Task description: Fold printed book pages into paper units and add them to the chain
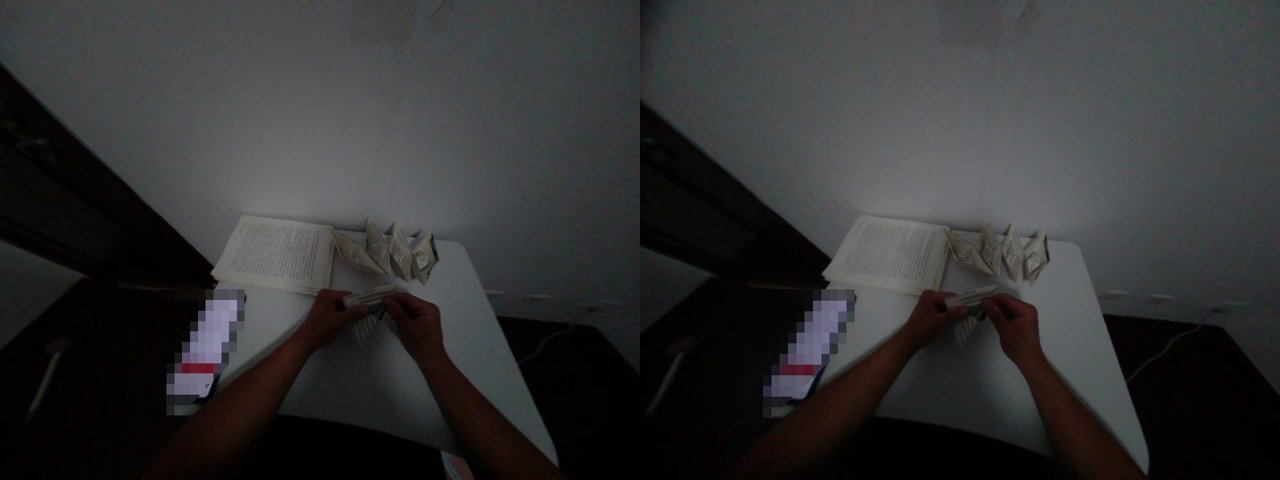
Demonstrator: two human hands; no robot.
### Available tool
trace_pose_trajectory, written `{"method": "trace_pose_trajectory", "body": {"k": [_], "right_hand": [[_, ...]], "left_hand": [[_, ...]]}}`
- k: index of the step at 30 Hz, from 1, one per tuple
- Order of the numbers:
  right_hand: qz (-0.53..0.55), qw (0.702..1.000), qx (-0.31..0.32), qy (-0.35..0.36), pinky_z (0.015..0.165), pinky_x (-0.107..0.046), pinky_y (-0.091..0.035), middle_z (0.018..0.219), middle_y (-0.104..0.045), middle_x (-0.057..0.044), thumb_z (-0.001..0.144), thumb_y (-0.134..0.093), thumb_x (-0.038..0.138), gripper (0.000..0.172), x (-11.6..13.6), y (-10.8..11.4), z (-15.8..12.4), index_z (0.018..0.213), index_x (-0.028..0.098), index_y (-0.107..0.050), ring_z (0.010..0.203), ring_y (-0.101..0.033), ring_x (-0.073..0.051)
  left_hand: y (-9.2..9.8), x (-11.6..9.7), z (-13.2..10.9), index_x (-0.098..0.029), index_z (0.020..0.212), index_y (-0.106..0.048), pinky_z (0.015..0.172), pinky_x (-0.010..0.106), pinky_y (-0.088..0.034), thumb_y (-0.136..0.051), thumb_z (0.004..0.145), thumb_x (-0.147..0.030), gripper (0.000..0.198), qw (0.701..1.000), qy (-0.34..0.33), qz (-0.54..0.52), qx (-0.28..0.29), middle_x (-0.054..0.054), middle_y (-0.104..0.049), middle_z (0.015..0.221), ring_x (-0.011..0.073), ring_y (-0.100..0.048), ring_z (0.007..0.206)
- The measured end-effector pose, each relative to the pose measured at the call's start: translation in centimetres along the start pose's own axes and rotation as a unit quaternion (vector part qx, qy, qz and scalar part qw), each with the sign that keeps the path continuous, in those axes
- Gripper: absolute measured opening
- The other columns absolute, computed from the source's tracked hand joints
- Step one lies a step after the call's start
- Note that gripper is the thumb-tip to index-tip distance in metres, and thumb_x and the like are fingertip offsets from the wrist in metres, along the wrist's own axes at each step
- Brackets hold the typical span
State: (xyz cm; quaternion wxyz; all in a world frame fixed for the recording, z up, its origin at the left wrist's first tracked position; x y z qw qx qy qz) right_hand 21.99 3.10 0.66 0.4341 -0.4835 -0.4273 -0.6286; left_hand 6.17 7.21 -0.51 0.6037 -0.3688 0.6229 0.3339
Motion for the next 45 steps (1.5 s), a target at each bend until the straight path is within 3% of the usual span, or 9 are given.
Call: {"method": "trace_pose_trajectory", "body": {"k": [12, 29, 39, 45], "right_hand": [[-0.035, 0.999, -0.04, 0.01, 0.05, -0.024, -0.049, 0.06, -0.067, -0.001, 0.075, -0.066, 0.037, 0.021, 0.4, 0.5, -0.1, 0.066, 0.018, -0.07, 0.054, -0.06, -0.015], [-0.009, 0.996, -0.094, -0.003, 0.049, -0.025, -0.049, 0.056, -0.064, -0.001, 0.072, -0.067, 0.039, 0.022, 0.8, 1.2, 0.0, 0.067, 0.017, -0.066, 0.051, -0.058, -0.015], [-0.017, 0.999, -0.044, 0.005, 0.046, -0.024, -0.046, 0.052, -0.06, 0.001, 0.077, -0.063, 0.037, 0.023, 0.5, 0.9, 0.0, 0.065, 0.018, -0.064, 0.048, -0.055, -0.014], [-0.055, 0.997, 0.059, 0.0, 0.046, -0.022, -0.045, 0.053, -0.059, 0.001, 0.08, -0.06, 0.038, 0.024, 0.3, -0.8, -0.2, 0.068, 0.017, -0.063, 0.048, -0.055, -0.013]], "left_hand": [[-0.2, 0.1, 0.0, -0.008, 0.074, -0.072, 0.05, 0.021, -0.036, -0.071, 0.065, -0.048, 0.041, 1.0, 0.012, 0.006, 0.009, 0.001, -0.057, 0.055, 0.0114, -0.051, 0.053], [-0.6, -0.4, -0.2, -0.007, 0.074, -0.073, 0.052, 0.021, -0.032, -0.072, 0.065, -0.04, 0.034, 0.999, 0.024, -0.013, 0.033, -0.002, -0.054, 0.053, 0.0085, -0.045, 0.05], [-1.1, -0.3, -0.2, -0.008, 0.071, -0.07, 0.049, 0.02, -0.03, -0.07, 0.068, -0.042, 0.035, 0.994, 0.024, 0.036, 0.096, -0.002, -0.052, 0.053, 0.0079, -0.044, 0.05], [-1.3, -0.9, -0.1, -0.009, 0.07, -0.067, 0.055, 0.02, -0.037, -0.064, 0.075, -0.042, 0.034, 0.998, -0.009, 0.025, 0.059, 0.0, -0.057, 0.059, 0.008, -0.048, 0.054]]}}
Point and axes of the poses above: each hand's wrist, its own z-axis towards the middle knuckle, its own y-axis out of the back of the hand, x = y × z, the point moved 6 cm from there along z, towards the middle knuckle
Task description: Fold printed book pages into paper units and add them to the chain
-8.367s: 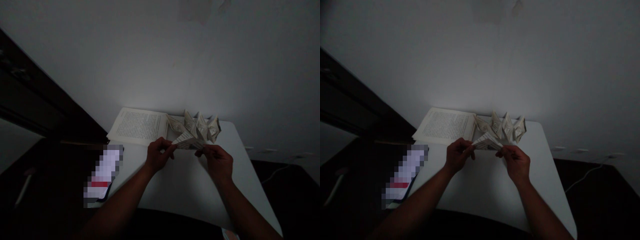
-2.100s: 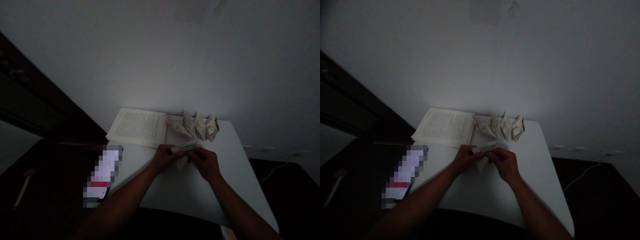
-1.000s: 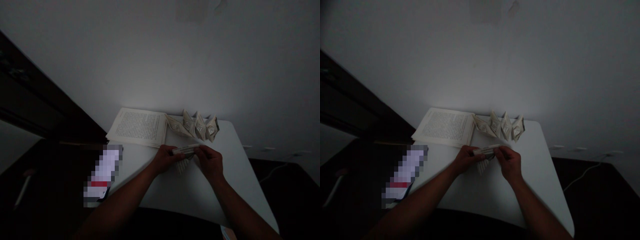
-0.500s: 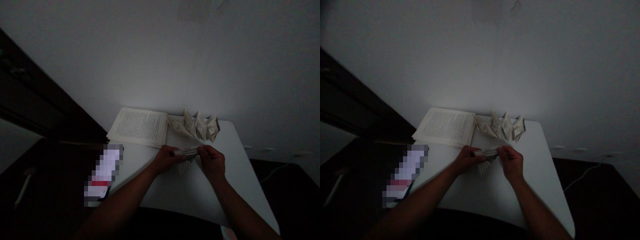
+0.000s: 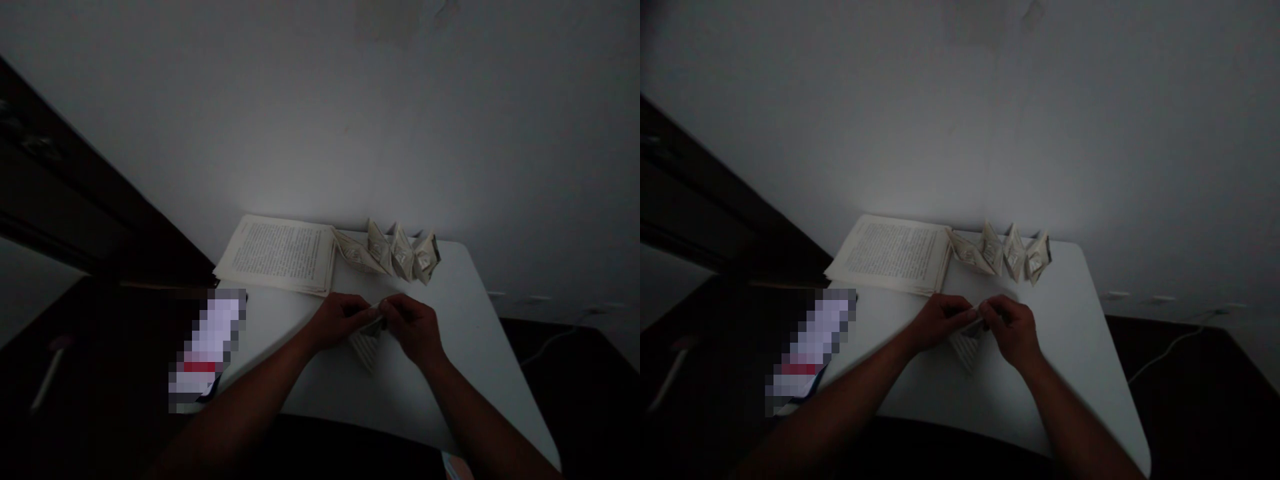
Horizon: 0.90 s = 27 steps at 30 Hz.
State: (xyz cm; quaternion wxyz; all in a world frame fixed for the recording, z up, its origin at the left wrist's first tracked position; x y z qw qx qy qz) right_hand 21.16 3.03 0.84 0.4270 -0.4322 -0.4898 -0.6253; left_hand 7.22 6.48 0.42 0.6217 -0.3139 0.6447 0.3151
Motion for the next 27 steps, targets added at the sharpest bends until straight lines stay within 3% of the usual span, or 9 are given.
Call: {"method": "trace_pose_trajectory", "body": {"k": [6, 12, 22, 27], "right_hand": [[-0.022, 0.998, 0.06, 0.018, 0.049, -0.022, -0.044, 0.053, -0.058, 0.001, 0.082, -0.056, 0.037, 0.026, 0.5, -0.9, -0.1, 0.066, 0.017, -0.06, 0.05, -0.056, -0.013], [0.04, 0.997, 0.063, 0.001, 0.046, -0.021, -0.041, 0.051, -0.053, 0.003, 0.082, -0.056, 0.038, 0.026, -0.2, -0.9, 0.0, 0.064, 0.018, -0.057, 0.048, -0.051, -0.011], [0.007, 0.99, 0.138, 0.017, 0.044, -0.021, -0.035, 0.048, -0.046, 0.004, 0.083, -0.051, 0.038, 0.032, -0.1, -1.5, -0.1, 0.058, 0.018, -0.053, 0.046, -0.043, -0.01], [0.004, 0.991, 0.134, 0.016, 0.046, -0.022, -0.031, 0.051, -0.039, 0.005, 0.083, -0.052, 0.04, 0.035, 0.0, -1.4, 0.0, 0.057, 0.017, -0.051, 0.048, -0.037, -0.009]], "left_hand": [[0.1, -0.1, -0.1, -0.01, 0.069, -0.066, 0.056, 0.02, -0.036, -0.063, 0.076, -0.043, 0.033, 1.0, -0.017, 0.011, 0.005, -0.001, -0.055, 0.058, 0.0083, -0.046, 0.056], [-0.2, -0.2, -0.2, -0.01, 0.068, -0.066, 0.056, 0.021, -0.035, -0.064, 0.075, -0.041, 0.032, 1.0, -0.01, -0.007, 0.015, -0.002, -0.054, 0.058, 0.0076, -0.044, 0.054], [-0.8, 0.3, -0.3, -0.01, 0.069, -0.066, 0.056, 0.021, -0.034, -0.065, 0.072, -0.042, 0.033, 0.997, 0.014, -0.025, 0.07, -0.002, -0.052, 0.058, 0.0081, -0.044, 0.056], [-0.6, -0.7, -0.4, -0.01, 0.061, -0.064, 0.053, 0.021, -0.031, -0.064, 0.072, -0.041, 0.033, 0.997, -0.008, -0.019, 0.068, -0.004, -0.045, 0.052, 0.0069, -0.038, 0.051]]}}
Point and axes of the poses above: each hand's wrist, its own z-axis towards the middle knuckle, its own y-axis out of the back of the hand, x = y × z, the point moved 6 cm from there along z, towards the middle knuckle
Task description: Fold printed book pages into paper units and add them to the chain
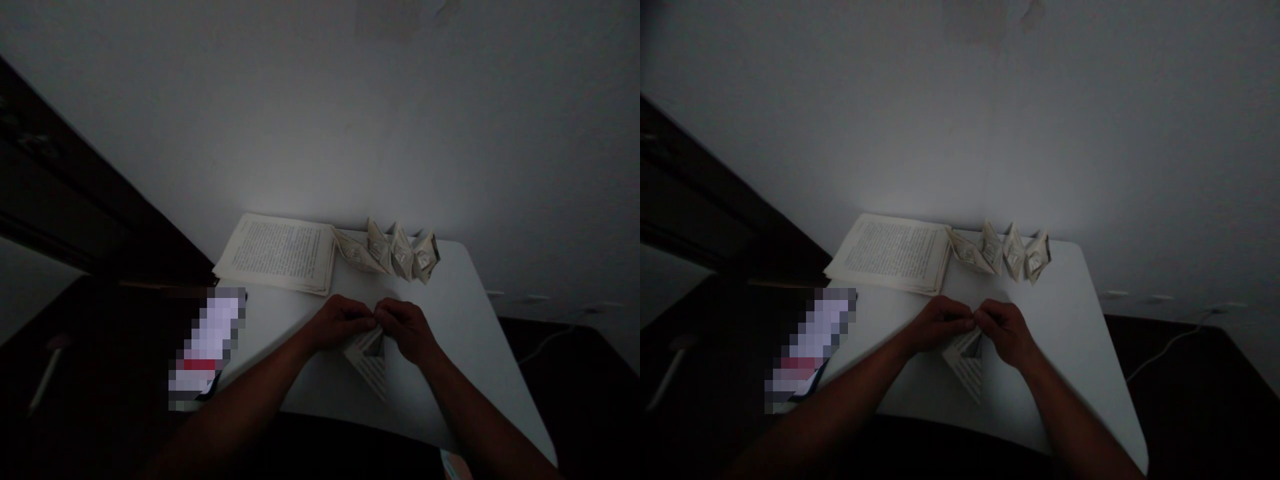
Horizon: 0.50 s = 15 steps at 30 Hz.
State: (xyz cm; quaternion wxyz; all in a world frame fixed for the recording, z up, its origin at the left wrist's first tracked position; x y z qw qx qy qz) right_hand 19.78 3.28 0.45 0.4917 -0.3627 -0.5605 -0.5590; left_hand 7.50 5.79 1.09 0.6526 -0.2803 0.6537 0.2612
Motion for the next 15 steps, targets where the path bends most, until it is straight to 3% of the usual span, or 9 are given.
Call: {"method": "trace_pose_trajectory", "body": {"k": [11, 15], "right_hand": [[0.016, 0.999, -0.029, 0.028, 0.049, -0.023, -0.033, 0.052, -0.043, 0.003, 0.083, -0.053, 0.04, 0.035, 0.37, 0.51, -0.38, 0.056, 0.018, -0.052, 0.05, -0.041, -0.011], [0.0, 0.999, -0.03, 0.021, 0.048, -0.023, -0.032, 0.054, -0.042, 0.003, 0.084, -0.052, 0.04, 0.034, 0.19, 0.56, -0.37, 0.059, 0.018, -0.053, 0.05, -0.039, -0.01]], "left_hand": [[-0.07, 0.16, 0.02, -0.01, 0.064, -0.063, 0.05, 0.02, -0.028, -0.062, 0.075, -0.04, 0.033, 0.999, -0.003, 0.037, -0.003, -0.004, -0.043, 0.053, 0.0062, -0.036, 0.051], [0.02, -0.57, -0.15, -0.01, 0.06, -0.06, 0.05, 0.019, -0.027, -0.058, 0.079, -0.04, 0.036, 0.997, -0.035, 0.069, 0.0, -0.005, -0.037, 0.053, 0.006, -0.033, 0.052]]}}
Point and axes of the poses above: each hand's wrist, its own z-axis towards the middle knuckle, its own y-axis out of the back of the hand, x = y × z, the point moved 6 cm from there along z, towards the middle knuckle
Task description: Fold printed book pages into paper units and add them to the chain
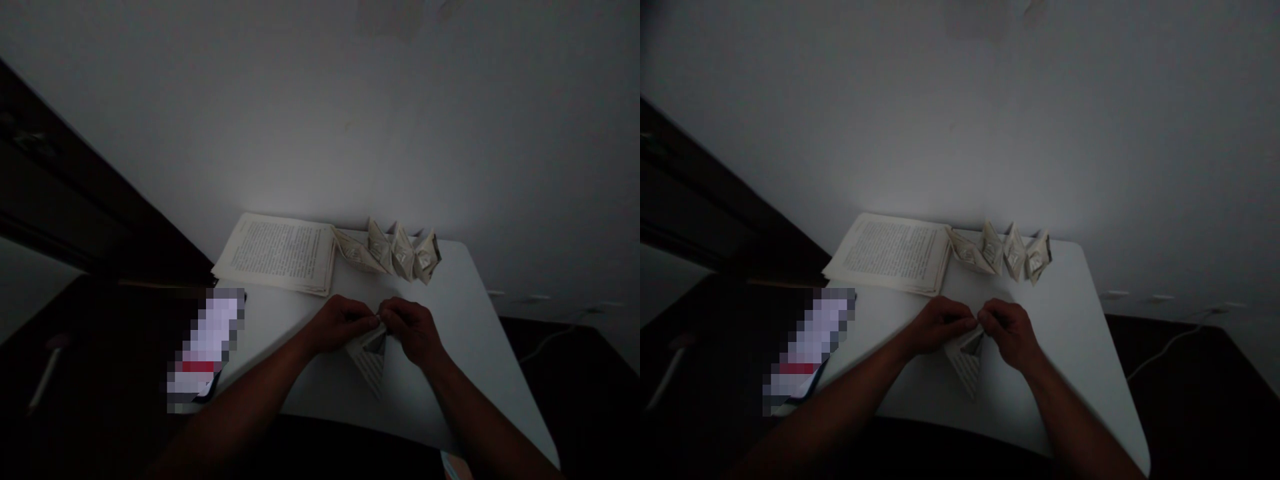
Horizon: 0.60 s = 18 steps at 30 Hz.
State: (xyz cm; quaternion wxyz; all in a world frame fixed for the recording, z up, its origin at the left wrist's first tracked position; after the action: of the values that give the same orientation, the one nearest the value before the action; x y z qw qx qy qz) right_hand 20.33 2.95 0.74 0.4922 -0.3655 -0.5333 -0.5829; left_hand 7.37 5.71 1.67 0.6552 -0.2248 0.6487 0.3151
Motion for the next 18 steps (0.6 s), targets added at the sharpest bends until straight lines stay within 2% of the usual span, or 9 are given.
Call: {"method": "trace_pose_trajectory", "body": {"k": [3, 11, 18], "right_hand": [[-0.011, 1.0, -0.002, -0.002, 0.048, -0.022, -0.03, 0.056, -0.039, 0.004, 0.084, -0.054, 0.039, 0.032, -0.07, -0.02, -0.03, 0.061, 0.017, -0.053, 0.052, -0.036, -0.01], [0.01, 1.0, 0.003, -0.003, 0.048, -0.022, -0.03, 0.056, -0.04, 0.004, 0.085, -0.055, 0.038, 0.031, -0.36, -0.13, -0.09, 0.062, 0.017, -0.052, 0.051, -0.037, -0.009], [0.041, 0.999, 0.028, -0.019, 0.048, -0.022, -0.033, 0.053, -0.048, 0.003, 0.084, -0.055, 0.038, 0.029, -0.45, -0.2, -0.04, 0.063, 0.018, -0.054, 0.05, -0.043, -0.01]], "left_hand": [[0.19, -0.39, -0.04, -0.01, 0.054, -0.055, 0.052, 0.019, -0.028, -0.058, 0.079, -0.039, 0.038, 1.0, -0.019, 0.007, -0.001, -0.005, -0.035, 0.052, 0.006, -0.032, 0.052], [0.22, -0.75, 0.02, -0.01, 0.057, -0.058, 0.053, 0.019, -0.031, -0.057, 0.08, -0.035, 0.034, 0.999, -0.035, 0.014, -0.005, -0.005, -0.038, 0.052, 0.0059, -0.034, 0.052], [0.95, -0.1, 0.13, -0.01, 0.058, -0.061, 0.053, 0.019, -0.032, -0.059, 0.078, -0.04, 0.036, 0.999, -0.008, 0.014, -0.048, -0.004, -0.044, 0.051, 0.0066, -0.038, 0.051]]}}
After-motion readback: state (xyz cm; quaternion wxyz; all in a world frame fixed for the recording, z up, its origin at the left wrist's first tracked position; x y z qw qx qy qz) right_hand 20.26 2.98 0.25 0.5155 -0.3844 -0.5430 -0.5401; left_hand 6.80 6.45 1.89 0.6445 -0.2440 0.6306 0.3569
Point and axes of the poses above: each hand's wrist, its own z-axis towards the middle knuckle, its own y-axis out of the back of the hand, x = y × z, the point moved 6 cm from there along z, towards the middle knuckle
